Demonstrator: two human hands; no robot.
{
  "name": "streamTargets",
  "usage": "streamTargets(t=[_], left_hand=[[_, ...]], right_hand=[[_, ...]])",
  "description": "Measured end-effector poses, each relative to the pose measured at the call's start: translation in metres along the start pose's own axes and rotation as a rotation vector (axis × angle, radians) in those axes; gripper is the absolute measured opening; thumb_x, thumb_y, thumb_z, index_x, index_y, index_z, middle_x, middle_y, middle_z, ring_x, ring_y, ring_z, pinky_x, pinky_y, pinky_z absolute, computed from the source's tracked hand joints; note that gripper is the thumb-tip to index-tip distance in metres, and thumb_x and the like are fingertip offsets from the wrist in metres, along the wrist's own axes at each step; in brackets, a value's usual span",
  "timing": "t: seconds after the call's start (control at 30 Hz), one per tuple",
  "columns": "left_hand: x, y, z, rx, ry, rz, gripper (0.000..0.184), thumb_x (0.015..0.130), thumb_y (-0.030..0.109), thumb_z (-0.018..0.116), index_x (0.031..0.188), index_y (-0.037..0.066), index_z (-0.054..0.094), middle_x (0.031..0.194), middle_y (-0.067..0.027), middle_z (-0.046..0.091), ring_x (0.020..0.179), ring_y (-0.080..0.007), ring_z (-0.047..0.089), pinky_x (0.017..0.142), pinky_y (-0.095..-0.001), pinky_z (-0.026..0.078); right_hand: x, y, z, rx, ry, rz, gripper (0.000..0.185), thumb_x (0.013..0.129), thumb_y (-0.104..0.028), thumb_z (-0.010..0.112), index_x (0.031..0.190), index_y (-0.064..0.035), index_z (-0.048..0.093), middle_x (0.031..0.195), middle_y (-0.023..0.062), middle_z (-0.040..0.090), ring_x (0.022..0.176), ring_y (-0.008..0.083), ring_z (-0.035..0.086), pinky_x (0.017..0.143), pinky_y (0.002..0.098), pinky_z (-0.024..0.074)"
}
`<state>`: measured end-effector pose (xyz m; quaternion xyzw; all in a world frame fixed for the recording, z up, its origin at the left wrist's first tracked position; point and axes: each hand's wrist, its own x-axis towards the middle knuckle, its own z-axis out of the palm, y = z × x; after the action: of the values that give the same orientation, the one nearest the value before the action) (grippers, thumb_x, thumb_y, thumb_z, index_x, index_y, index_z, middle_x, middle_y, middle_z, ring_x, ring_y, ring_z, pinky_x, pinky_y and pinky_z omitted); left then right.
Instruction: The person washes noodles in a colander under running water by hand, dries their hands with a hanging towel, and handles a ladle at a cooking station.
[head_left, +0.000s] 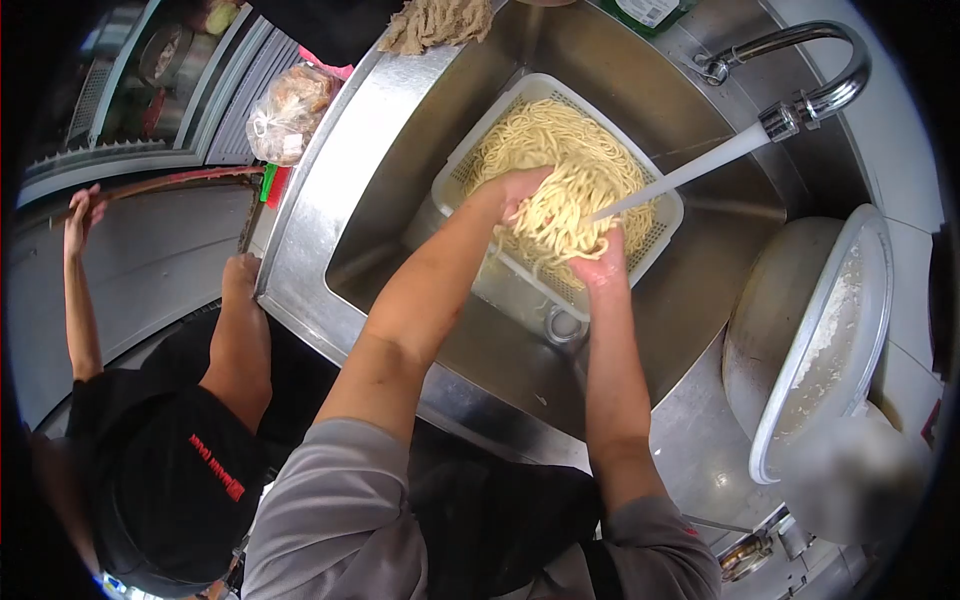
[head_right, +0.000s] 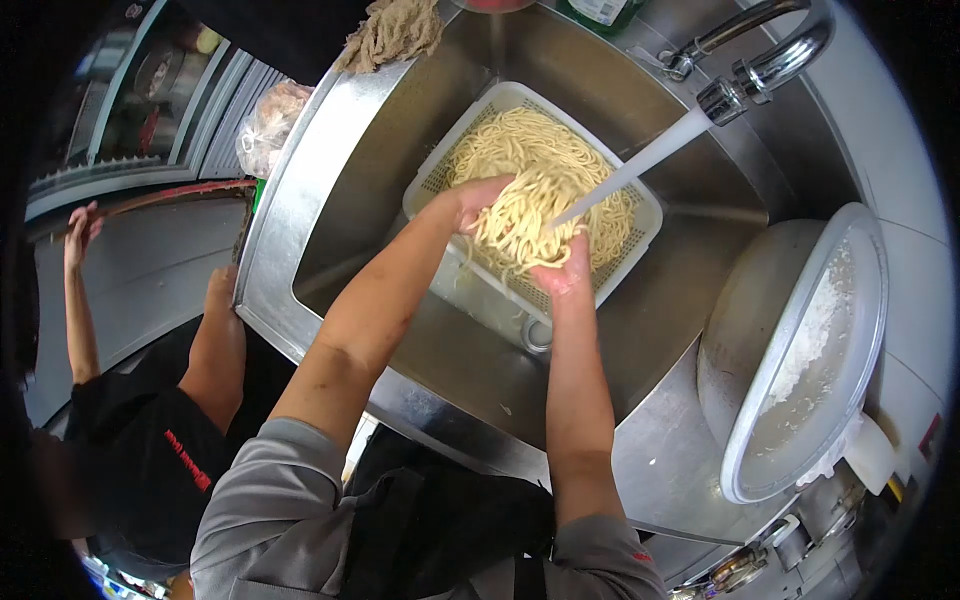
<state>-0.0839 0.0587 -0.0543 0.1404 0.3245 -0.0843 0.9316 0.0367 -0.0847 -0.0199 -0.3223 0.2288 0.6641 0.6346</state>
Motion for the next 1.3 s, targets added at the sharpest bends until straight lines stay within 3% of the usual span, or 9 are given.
streamTargets(t=[0.2, 0.47, 0.6, 0.67, 0.73, 0.87, 1.07, 1.17, 1.3], left_hand=[[0.036, 0.022, 0.003, 0.05, 0.452, 0.227, 0.034, 0.102, 0.025, 0.053, 0.118, -0.004, 0.062, 0.103, -0.0153, 0.072, 0.084, -0.0227, 0.074, 0.074, -0.0394, 0.064], [-0.001, 0.025, 0.063, 0.019, 0.484, 0.419, 0.049, 0.098, 0.013, 0.056, 0.139, -0.008, 0.038, 0.131, -0.0234, 0.057, 0.109, -0.0367, 0.066, 0.088, -0.0481, 0.06], [-0.024, 0.035, 0.079, 0.549, 0.598, 0.438, 0.071, 0.095, 0.01, 0.059, 0.155, 0.006, 0.022, 0.156, -0.0211, 0.033, 0.118, -0.0409, 0.059, 0.091, -0.0494, 0.058], [-0.024, 0.029, 0.062, 0.861, 0.687, 0.516, 0.072, 0.092, 0.015, 0.061, 0.155, 0.007, 0.027, 0.144, -0.0234, 0.049, 0.115, -0.0404, 0.062, 0.095, -0.0464, 0.054], [-0.021, 0.027, 0.036, 1.327, 0.811, 0.573, 0.066, 0.09, 0.018, 0.062, 0.149, 0.003, 0.037, 0.132, -0.0255, 0.059, 0.114, -0.0395, 0.063, 0.097, -0.0445, 0.052], [-0.029, 0.005, 0.007, 1.579, 0.839, -0.034, 0.053, 0.083, 0.02, 0.07, 0.132, 0.003, 0.058, 0.137, -0.0257, 0.055, 0.128, -0.0394, 0.054, 0.103, -0.0423, 0.049], [-0.027, -0.084, -0.03, 2.133, 0.543, -0.048, 0.037, 0.081, 0.012, 0.071, 0.117, 0.008, 0.069, 0.125, -0.0155, 0.065, 0.124, -0.0378, 0.057, 0.098, -0.0428, 0.052], [-0.02, -0.092, -0.039, 2.115, 0.529, 0.073, 0.026, 0.08, 0.005, 0.068, 0.105, 0.009, 0.074, 0.113, -0.014, 0.071, 0.107, -0.034, 0.066, 0.091, -0.0417, 0.055], [-0.003, -0.073, -0.065, 2.255, 0.182, 0.048, 0.023, 0.079, 0.003, 0.066, 0.099, 0.01, 0.076, 0.1, -0.0145, 0.073, 0.098, -0.0314, 0.069, 0.088, -0.0402, 0.055]], right_hand=[[0.035, -0.03, 0.031, -0.067, 0.117, -0.043, 0.048, 0.106, -0.035, 0.036, 0.135, -0.0001, 0.051, 0.13, 0.0194, 0.061, 0.118, 0.0353, 0.06, 0.101, 0.0533, 0.0506], [0.032, -0.026, 0.048, -0.358, 0.127, -0.074, 0.045, 0.106, -0.034, 0.035, 0.133, -0.0022, 0.052, 0.122, 0.0172, 0.065, 0.111, 0.0351, 0.064, 0.093, 0.0528, 0.0535], [0.031, -0.038, 0.036, -1.25, 0.269, -0.217, 0.043, 0.1, -0.03, 0.046, 0.127, 0.0018, 0.056, 0.119, 0.0222, 0.066, 0.109, 0.0397, 0.065, 0.092, 0.0525, 0.0528], [0.03, -0.045, 0.045, -1.936, 0.498, -0.289, 0.037, 0.096, -0.024, 0.049, 0.12, 0.0018, 0.061, 0.118, 0.0257, 0.066, 0.109, 0.0421, 0.065, 0.092, 0.0517, 0.0524], [0.013, -0.038, 0.06, -2.124, 0.507, -0.432, 0.032, 0.093, -0.019, 0.049, 0.115, 0.0001, 0.065, 0.118, 0.0272, 0.065, 0.111, 0.0435, 0.064, 0.094, 0.0513, 0.0513], [0.015, -0.032, 0.055, -2.303, 0.431, -0.461, 0.029, 0.09, -0.013, 0.049, 0.108, -0.0044, 0.071, 0.118, 0.0249, 0.067, 0.113, 0.0419, 0.064, 0.096, 0.0515, 0.05], [0.0, -0.011, 0.077, -2.572, 0.228, -0.436, 0.028, 0.092, -0.014, 0.051, 0.11, -0.0071, 0.071, 0.116, 0.0203, 0.068, 0.112, 0.0364, 0.065, 0.093, 0.0507, 0.052], [0.003, -0.013, 0.077, -2.484, 0.115, -0.454, 0.027, 0.092, -0.013, 0.054, 0.113, -0.0087, 0.071, 0.113, 0.0186, 0.068, 0.11, 0.036, 0.066, 0.092, 0.0496, 0.0523], [-0.013, -0.011, 0.07, -2.206, -0.039, -0.829, 0.025, 0.095, -0.015, 0.056, 0.115, -0.006, 0.069, 0.114, 0.0218, 0.067, 0.107, 0.0391, 0.063, 0.092, 0.0466, 0.0504]])
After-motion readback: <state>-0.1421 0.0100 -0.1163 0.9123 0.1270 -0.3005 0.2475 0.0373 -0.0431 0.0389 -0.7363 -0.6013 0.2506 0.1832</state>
